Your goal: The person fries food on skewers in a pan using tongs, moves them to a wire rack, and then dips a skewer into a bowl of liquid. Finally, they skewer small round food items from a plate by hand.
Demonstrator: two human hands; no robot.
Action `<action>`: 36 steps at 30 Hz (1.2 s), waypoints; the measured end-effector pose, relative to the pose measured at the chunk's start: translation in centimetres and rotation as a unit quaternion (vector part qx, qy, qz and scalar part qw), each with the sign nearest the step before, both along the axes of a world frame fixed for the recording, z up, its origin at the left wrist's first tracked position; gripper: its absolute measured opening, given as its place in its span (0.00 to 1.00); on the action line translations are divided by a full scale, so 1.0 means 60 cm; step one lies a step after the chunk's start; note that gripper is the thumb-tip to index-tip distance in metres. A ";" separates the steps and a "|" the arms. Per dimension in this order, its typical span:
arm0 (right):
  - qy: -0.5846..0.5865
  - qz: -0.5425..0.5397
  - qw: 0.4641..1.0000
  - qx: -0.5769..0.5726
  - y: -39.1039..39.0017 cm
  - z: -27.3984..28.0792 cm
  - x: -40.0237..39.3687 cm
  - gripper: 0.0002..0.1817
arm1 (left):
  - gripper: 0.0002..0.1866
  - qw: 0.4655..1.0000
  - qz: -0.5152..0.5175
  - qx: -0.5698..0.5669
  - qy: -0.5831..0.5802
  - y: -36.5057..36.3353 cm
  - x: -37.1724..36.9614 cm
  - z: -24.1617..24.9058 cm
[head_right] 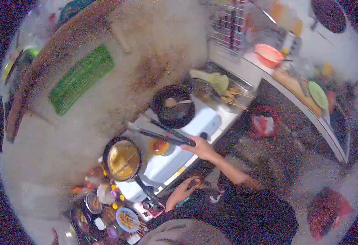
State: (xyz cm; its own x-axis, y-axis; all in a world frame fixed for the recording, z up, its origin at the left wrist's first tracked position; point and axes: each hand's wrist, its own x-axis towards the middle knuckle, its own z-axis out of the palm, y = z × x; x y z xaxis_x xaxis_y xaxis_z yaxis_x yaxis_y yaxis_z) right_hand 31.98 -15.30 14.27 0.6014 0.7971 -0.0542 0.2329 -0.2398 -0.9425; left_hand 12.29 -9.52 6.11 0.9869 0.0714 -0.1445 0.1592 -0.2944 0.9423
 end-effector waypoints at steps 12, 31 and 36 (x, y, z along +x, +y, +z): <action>0.048 -0.352 0.932 0.065 -0.298 0.000 0.149 0.30 | 0.21 0.972 -0.219 0.065 0.046 -0.032 0.114 -0.087; -0.210 -0.229 0.925 -0.221 -0.335 -0.153 0.589 0.29 | 0.25 0.924 -0.317 0.212 0.012 -0.326 0.459 -0.007; -0.228 -0.216 0.919 -0.240 -0.331 -0.187 0.655 0.27 | 0.23 0.940 -0.249 0.224 0.067 -0.304 0.475 0.014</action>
State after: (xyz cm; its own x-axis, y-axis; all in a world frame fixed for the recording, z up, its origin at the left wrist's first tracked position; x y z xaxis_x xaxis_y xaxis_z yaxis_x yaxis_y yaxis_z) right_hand 71.28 -35.15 3.03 0.9032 0.4292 -0.0015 0.3627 -0.7650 -0.5321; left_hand 40.79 -27.78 6.93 0.8889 -0.3119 -0.3356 0.0052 -0.7257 0.6880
